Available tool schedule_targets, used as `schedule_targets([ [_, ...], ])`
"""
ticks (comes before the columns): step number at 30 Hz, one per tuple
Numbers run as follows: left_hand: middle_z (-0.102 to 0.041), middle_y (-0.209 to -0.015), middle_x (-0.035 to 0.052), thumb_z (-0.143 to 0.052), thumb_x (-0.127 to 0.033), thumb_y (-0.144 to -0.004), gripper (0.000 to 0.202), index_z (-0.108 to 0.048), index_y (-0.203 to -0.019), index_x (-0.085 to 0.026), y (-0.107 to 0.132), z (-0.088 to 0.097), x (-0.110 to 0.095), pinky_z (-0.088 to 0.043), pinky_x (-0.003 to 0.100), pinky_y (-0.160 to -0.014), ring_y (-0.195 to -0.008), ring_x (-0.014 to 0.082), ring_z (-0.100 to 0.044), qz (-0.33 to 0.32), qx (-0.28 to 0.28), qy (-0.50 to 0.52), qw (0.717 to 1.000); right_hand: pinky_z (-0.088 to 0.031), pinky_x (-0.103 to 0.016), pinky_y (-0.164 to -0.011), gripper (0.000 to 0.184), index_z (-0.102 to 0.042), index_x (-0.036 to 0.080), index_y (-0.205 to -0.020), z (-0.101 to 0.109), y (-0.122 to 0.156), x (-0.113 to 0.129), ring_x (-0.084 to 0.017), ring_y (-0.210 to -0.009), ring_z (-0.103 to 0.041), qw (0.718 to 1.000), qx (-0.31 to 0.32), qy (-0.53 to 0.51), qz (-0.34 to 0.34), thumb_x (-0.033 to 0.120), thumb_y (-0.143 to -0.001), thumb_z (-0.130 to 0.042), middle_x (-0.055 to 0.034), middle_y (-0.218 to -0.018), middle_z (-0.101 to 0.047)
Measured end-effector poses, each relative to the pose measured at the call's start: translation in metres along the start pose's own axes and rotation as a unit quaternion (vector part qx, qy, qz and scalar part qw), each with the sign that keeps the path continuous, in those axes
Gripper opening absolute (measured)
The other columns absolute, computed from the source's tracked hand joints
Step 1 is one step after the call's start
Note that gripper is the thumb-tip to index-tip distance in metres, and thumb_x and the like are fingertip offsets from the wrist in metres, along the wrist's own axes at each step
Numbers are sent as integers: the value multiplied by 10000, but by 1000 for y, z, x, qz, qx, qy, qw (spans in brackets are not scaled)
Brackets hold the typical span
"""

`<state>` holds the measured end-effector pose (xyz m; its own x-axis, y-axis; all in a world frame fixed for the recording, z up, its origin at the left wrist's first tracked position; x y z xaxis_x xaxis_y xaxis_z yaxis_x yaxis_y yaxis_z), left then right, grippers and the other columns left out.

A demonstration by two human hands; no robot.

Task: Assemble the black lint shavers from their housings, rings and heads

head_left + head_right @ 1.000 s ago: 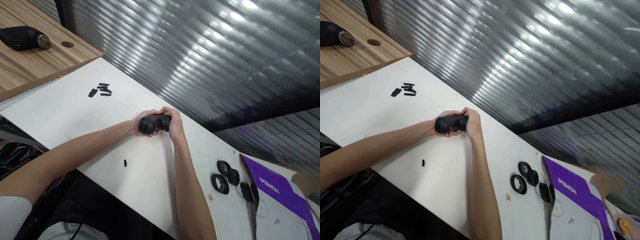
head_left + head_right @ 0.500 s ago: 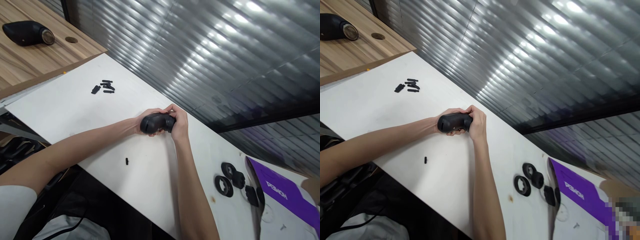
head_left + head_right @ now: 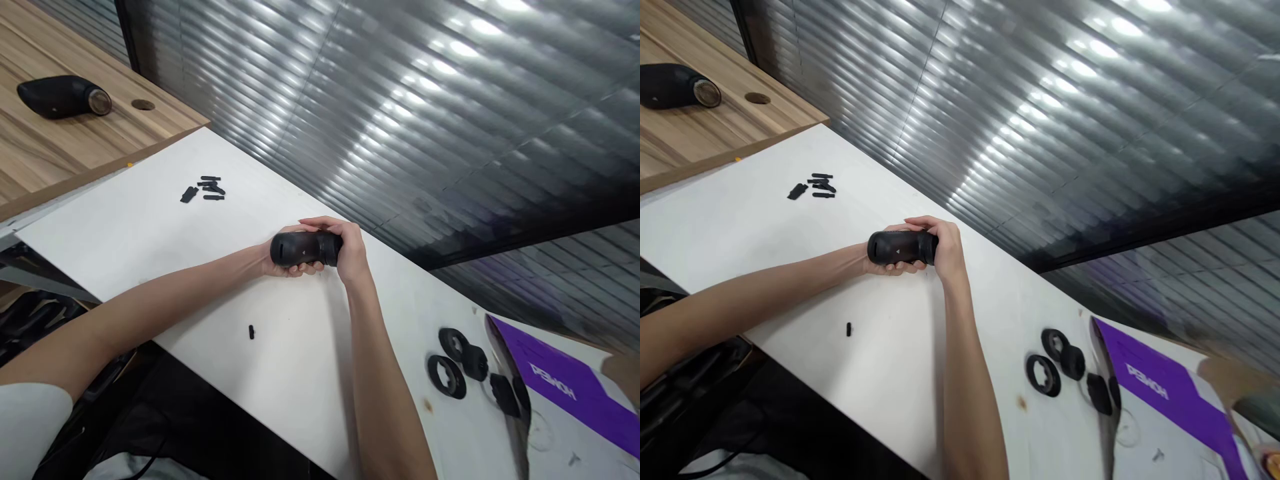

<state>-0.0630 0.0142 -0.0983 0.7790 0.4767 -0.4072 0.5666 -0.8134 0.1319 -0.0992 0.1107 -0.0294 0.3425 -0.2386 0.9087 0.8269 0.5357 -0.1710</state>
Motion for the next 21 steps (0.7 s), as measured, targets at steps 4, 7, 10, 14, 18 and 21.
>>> schedule_targets([
  [4,-649,-715,141,-315,-463,-1063,493,-634,-971,-98,-1,2,3,-441,207,-323,-464,170,-565,16,21,11,1000,-526,-423,-982,368,-840,239,-825,2,3,2,-299,-1015,-734,999,-18,-6,30,337,-817,-485,-39,-940,-833],
  [7,-647,-713,143,-301,-468,-1070,510,-637,-957,-100,0,0,2,-411,194,-309,-449,157,-540,6,16,11,1000,-523,-414,-949,352,-814,236,-779,0,2,2,-291,-988,-730,1000,-21,-10,18,319,-786,-472,-44,-908,-821],
  [10,-648,-720,155,-293,-467,-1075,528,-644,-940,-96,2,-3,1,-370,179,-295,-441,148,-523,-2,6,7,1000,-517,-408,-876,340,-776,239,-775,-2,0,3,-275,-892,-718,1000,-3,7,-30,320,-766,-446,-34,-826,-782],
  [14,-638,-710,142,-274,-463,-1078,538,-642,-937,-97,4,-4,2,-342,171,-288,-421,133,-485,-6,-1,9,1000,-492,-409,-814,352,-769,256,-778,-2,1,6,-270,-850,-689,996,-19,60,-60,342,-810,-429,-26,-772,-748],
  [18,-638,-693,141,-244,-459,-1086,553,-636,-932,-101,4,-5,1,-352,170,-290,-404,135,-500,-16,-15,-7,1000,-489,-418,-817,356,-760,258,-689,1,1,6,-280,-861,-680,992,-69,87,-57,357,-803,-437,-43,-774,-750],
  [21,-638,-682,139,-275,-452,-1078,530,-641,-918,-104,4,-6,1,-370,172,-298,-404,140,-521,-23,-33,-13,999,-486,-416,-828,358,-762,254,-679,2,0,2,-282,-877,-688,991,-92,78,-64,356,-788,-437,-48,-787,-763],
])
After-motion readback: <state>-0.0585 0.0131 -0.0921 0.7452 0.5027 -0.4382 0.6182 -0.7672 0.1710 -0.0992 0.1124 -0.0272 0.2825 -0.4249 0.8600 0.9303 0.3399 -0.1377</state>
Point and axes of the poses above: each hand's wrist, its own y-axis away from the middle knuckle, its own z-axis out of the back of the hand, x = y × z, the point moved 4 cm from there along -y, towards the middle knuckle
